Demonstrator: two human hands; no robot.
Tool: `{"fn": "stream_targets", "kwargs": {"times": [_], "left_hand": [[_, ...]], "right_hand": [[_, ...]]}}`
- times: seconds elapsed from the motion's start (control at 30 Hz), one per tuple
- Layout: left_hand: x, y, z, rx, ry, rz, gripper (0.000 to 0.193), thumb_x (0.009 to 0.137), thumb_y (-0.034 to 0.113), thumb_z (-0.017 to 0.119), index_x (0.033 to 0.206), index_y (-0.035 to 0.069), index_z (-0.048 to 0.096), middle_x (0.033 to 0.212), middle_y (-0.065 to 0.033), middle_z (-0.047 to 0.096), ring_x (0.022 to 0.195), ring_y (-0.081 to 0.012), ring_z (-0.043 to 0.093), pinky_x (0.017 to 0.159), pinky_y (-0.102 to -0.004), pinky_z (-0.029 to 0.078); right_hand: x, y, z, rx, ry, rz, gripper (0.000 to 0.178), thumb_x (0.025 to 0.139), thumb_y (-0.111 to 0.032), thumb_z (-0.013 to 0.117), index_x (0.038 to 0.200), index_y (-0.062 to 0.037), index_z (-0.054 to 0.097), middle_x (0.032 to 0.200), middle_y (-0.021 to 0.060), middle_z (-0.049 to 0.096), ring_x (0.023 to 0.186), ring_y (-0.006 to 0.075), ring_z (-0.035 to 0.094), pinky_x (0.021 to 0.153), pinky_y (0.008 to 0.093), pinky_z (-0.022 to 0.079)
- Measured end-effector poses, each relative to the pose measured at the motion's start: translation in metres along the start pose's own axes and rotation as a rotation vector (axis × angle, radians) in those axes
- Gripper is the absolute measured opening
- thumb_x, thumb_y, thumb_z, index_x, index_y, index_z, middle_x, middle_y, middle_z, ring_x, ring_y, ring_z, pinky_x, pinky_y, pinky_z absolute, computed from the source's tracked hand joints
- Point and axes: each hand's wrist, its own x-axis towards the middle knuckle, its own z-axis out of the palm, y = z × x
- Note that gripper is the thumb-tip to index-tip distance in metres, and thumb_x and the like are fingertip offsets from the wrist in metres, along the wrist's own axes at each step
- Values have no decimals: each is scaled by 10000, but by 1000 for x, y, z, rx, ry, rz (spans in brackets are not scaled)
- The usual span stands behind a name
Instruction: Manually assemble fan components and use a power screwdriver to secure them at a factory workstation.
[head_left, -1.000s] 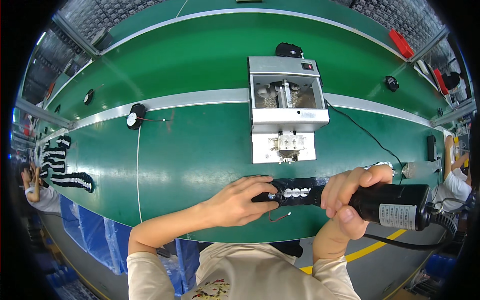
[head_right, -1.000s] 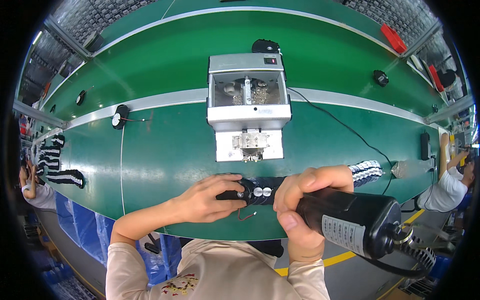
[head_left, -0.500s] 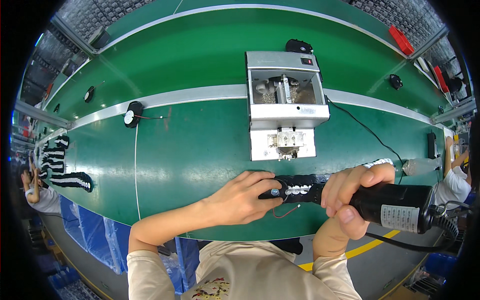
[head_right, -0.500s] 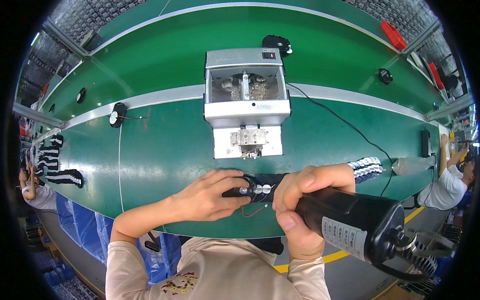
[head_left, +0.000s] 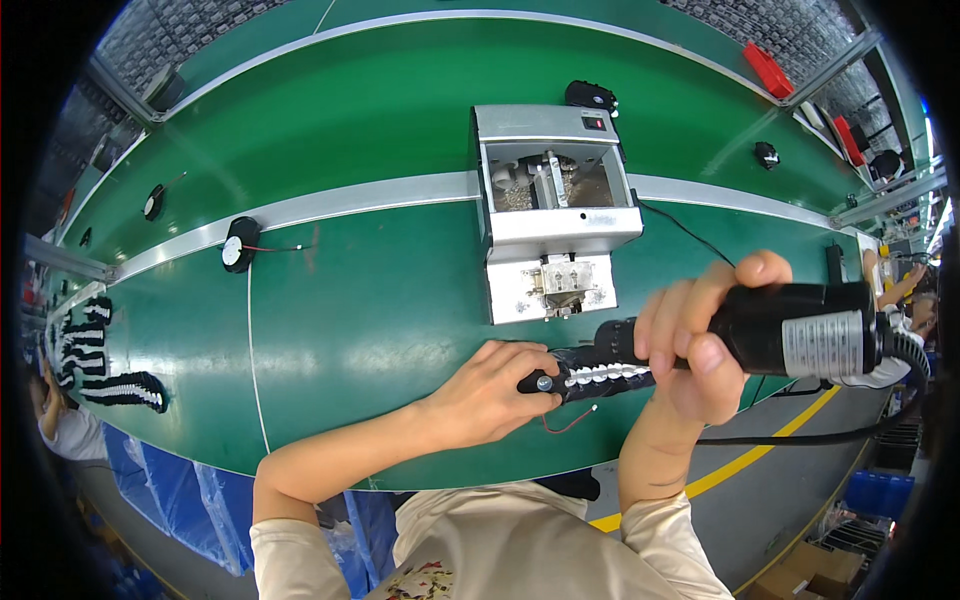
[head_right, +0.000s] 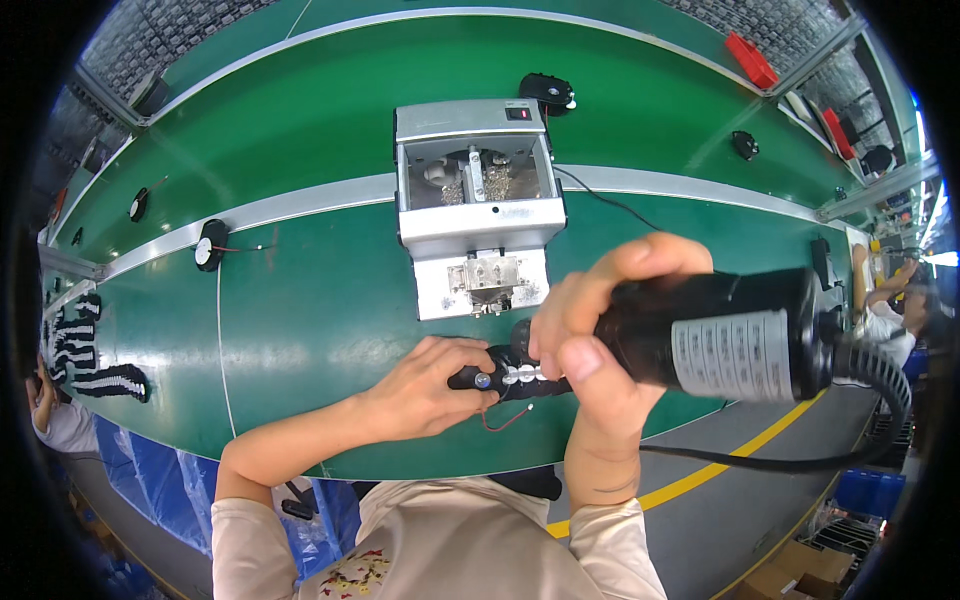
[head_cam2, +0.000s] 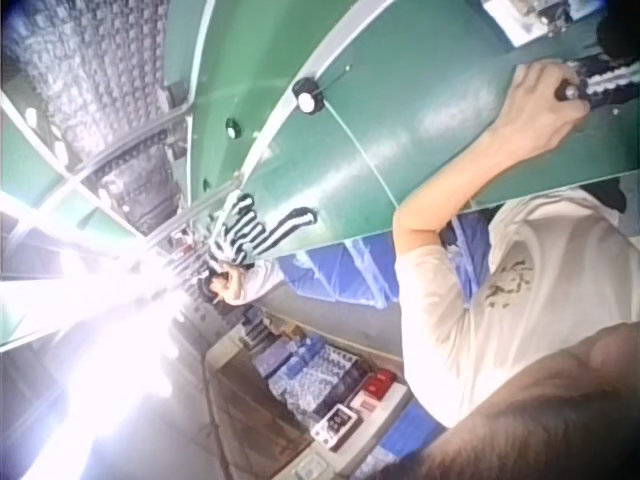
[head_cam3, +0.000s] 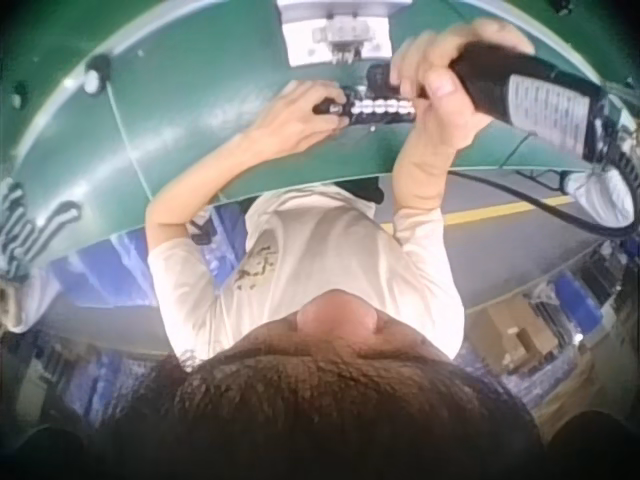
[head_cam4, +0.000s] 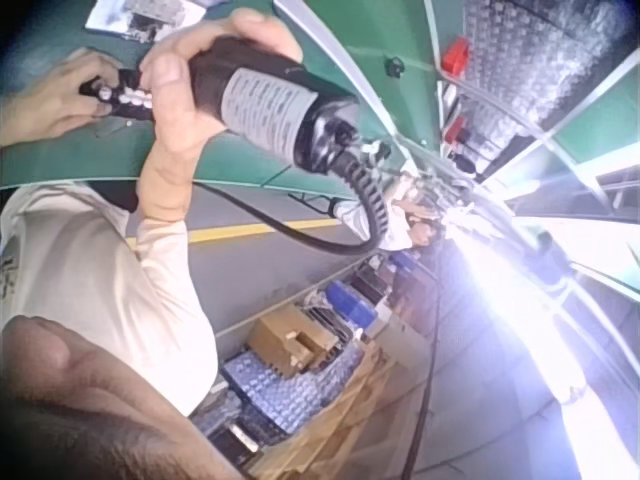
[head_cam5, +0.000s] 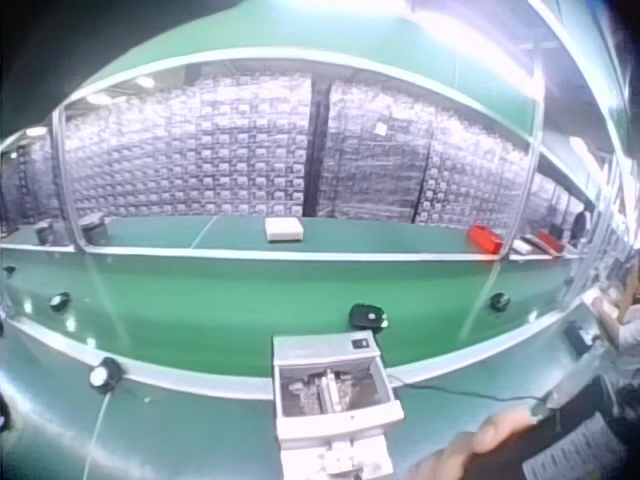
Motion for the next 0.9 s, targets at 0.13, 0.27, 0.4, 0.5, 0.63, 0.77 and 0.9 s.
{"fn": "stream_targets", "kwargs": {"times": [0.13,0.27,0.4,0.5,0.63,0.77,0.9], "left_hand": [[-2,-2,1,-5,10,11,133,811,153,719,944,151,709,1147,-77,556,1140,-298,553,897,-438,460],[-7,-4,-2,-13,1,7,151,813,152,714,964,156,713,1156,-71,557,1158,-296,548,902,-434,461],[-11,-5,-6,-22,-4,2,210,784,123,700,993,145,699,1171,-72,544,1161,-292,539,930,-426,444],[-13,-6,-6,-34,12,3,234,767,112,698,999,140,698,1173,-72,540,1153,-290,540,942,-427,436],[-15,-6,-6,-24,29,-14,216,781,142,731,995,171,722,1151,-52,572,1166,-296,564,923,-432,460],[-16,-8,-3,-37,53,-6,238,765,137,741,1000,175,724,1149,-59,576,1154,-303,573,926,-433,462],[-18,-9,-2,-46,69,-5,256,756,130,741,1008,172,725,1136,-74,582,1149,-310,576,931,-436,461]], "right_hand": [[14,5,13,-62,47,-29,542,834,-78,617,1324,-39,387,673,35,453,455,138,455,454,312,436],[23,14,18,-141,65,-22,523,819,-49,606,1302,-30,406,681,44,468,458,138,463,451,309,439],[28,23,23,-155,73,20,466,791,32,580,1229,-13,428,672,70,517,470,140,495,457,293,452],[29,29,25,-104,70,97,419,752,127,560,1143,21,453,658,87,577,505,122,539,472,253,456],[26,26,29,-92,106,102,411,755,117,565,1129,-1,440,664,89,568,507,130,538,470,258,461],[6,18,25,-111,37,-7,439,808,-44,617,1197,-49,413,687,46,486,414,127,428,429,301,413],[-18,5,27,-77,23,58,453,795,-12,612,1196,-59,407,661,46,477,413,140,442,427,307,416]]}}
